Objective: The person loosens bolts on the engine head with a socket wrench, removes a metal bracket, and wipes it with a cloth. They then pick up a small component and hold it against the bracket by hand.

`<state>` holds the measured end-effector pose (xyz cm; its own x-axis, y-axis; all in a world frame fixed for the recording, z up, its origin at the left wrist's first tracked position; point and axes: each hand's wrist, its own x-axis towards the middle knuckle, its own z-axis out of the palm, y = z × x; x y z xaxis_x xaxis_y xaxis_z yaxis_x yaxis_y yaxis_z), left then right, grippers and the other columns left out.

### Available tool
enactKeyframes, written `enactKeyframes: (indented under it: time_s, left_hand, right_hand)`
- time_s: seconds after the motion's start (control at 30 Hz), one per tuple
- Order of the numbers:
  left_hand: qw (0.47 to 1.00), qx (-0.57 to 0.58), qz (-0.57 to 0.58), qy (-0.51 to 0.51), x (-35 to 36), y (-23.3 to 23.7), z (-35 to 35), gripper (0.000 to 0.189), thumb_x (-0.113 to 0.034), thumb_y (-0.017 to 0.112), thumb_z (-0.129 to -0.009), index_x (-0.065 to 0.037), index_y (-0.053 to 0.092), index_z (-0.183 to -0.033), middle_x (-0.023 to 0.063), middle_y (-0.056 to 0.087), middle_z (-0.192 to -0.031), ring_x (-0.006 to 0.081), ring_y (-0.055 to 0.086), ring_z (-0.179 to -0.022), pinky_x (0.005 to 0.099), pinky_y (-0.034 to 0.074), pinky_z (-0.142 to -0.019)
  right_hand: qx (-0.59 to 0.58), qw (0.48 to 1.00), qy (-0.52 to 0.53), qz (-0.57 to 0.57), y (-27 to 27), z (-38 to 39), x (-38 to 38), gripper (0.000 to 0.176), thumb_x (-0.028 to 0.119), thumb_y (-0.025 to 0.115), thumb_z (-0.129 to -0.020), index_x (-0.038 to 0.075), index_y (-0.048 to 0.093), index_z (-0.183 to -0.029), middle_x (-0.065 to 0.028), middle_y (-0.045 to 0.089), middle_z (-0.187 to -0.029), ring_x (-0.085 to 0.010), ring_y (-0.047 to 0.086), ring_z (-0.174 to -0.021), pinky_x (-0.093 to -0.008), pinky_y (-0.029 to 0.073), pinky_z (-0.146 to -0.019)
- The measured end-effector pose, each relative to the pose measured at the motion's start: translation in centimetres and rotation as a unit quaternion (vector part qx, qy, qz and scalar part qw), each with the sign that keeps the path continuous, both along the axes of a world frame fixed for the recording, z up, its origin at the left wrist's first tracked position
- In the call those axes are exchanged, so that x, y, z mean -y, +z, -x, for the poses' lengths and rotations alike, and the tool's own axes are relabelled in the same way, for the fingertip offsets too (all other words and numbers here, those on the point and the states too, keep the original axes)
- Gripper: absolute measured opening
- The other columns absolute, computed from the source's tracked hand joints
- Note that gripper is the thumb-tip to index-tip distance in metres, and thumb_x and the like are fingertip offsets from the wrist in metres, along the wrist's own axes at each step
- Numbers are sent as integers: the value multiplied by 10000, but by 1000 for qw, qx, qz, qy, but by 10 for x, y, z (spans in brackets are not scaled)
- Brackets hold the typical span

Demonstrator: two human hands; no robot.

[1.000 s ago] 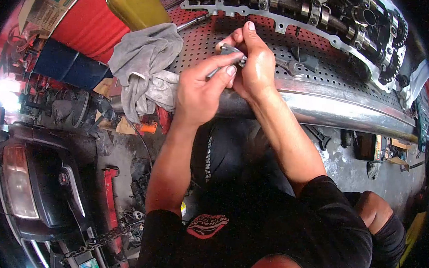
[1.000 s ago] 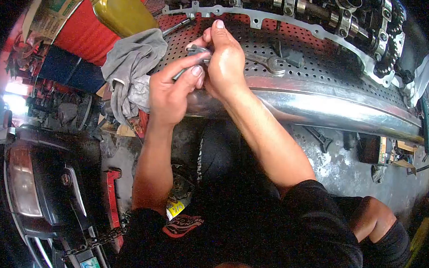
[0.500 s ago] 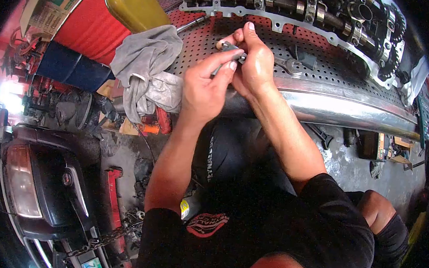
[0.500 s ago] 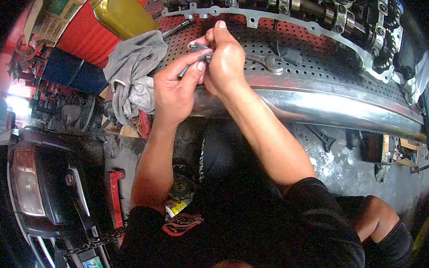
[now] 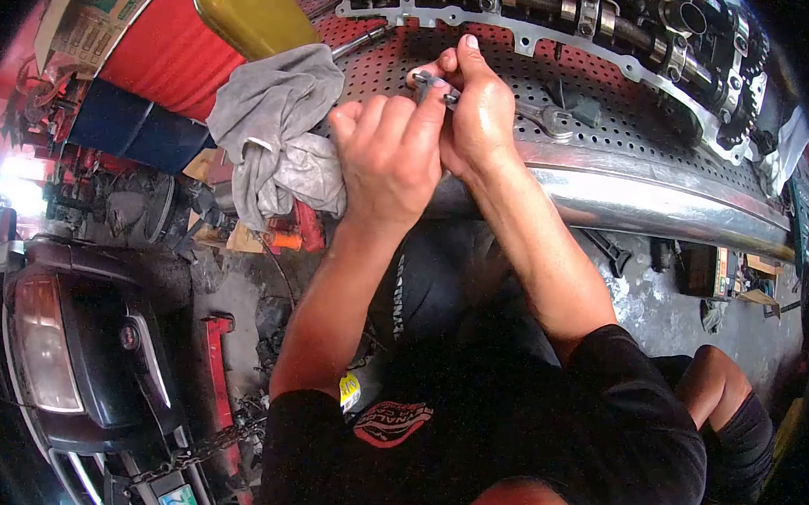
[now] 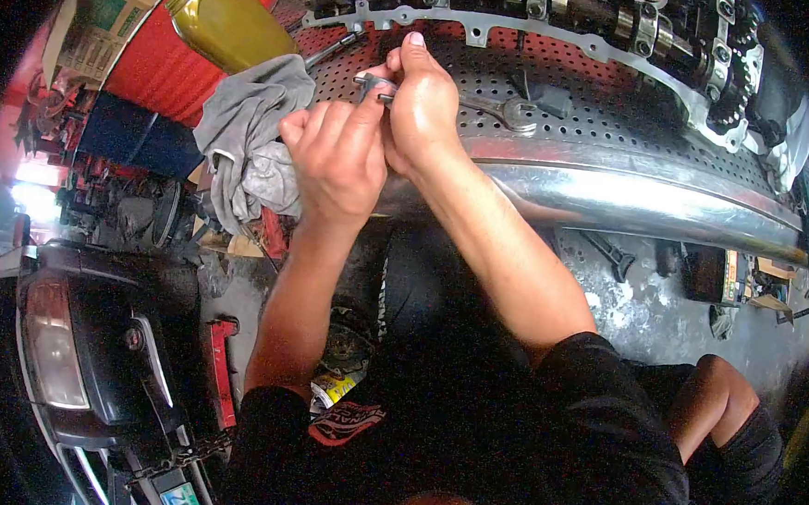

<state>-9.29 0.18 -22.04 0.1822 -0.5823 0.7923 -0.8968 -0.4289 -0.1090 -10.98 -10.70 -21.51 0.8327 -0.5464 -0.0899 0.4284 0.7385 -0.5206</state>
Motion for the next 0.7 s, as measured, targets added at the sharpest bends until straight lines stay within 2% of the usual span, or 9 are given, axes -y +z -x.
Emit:
enactKeyframes:
  time_s: [0.03,0.17,0.27,0.3,0.4,0.43,0.53,0.7]
  left_hand:
    - [998,66,19,14,2,-6,-5,306,-132,601,-828,-70,677,-1118,8,444,-725,183,499,-702,381,328,-729]
    - [986,91,68,124,-10,2,3,303,-92,604,-852,-57,658,-1148,13,439,-703,195,495,-686,380,322,-762]
    - [988,45,134,55,-20,9,11,327,-66,636,-839,-60,649,-1166,18,467,-701,204,507,-678,384,324,-770]
    - [992,8,117,42,-23,8,14,327,-54,668,-816,-51,654,-1142,30,508,-718,217,524,-682,390,346,-774]
    - [980,-95,162,-65,-15,-8,3,286,-59,665,-823,-42,661,-1108,40,529,-732,228,532,-683,395,370,-775]
    - [978,-123,152,-68,-13,-9,2,278,-76,673,-812,-41,667,-1087,38,538,-752,226,542,-713,394,385,-777]
    - [996,-41,53,-59,-8,2,4,312,-17,680,-791,-30,675,-1103,60,544,-764,241,540,-745,389,369,-772]
    - [998,-23,40,-39,-8,-5,-1,351,-79,676,-780,-67,676,-1131,29,544,-794,218,537,-760,376,367,-762]
  right_hand:
    - [-1,1000,5,12,1,0,-1,371,363,408,-1048,88,498,-816,-81,556,-728,-164,508,-631,-310,448,-624]
    - [-3,999,-15,52,-5,-2,1,374,366,400,-1050,90,497,-818,-80,560,-727,-172,528,-645,-319,451,-659]
    - [1,997,-11,70,-7,-2,2,379,377,397,-1051,92,501,-824,-85,572,-722,-186,566,-673,-327,450,-683]
    - [6,998,-8,59,-7,-3,0,382,382,394,-1051,93,501,-825,-88,578,-723,-188,570,-675,-329,450,-679]
    - [35,997,37,57,-11,-4,3,401,404,380,-1052,93,504,-832,-100,604,-741,-190,570,-667,-326,455,-659]
    - [30,997,45,56,-9,-2,3,403,407,376,-1053,92,503,-835,-102,607,-743,-190,570,-665,-325,457,-653]
    - [24,997,46,50,-5,0,1,413,419,374,-1052,87,502,-841,-108,608,-748,-182,555,-662,-321,467,-640]
    - [18,997,42,59,-6,-2,0,423,426,380,-1050,81,500,-838,-109,593,-750,-175,539,-668,-322,466,-639]
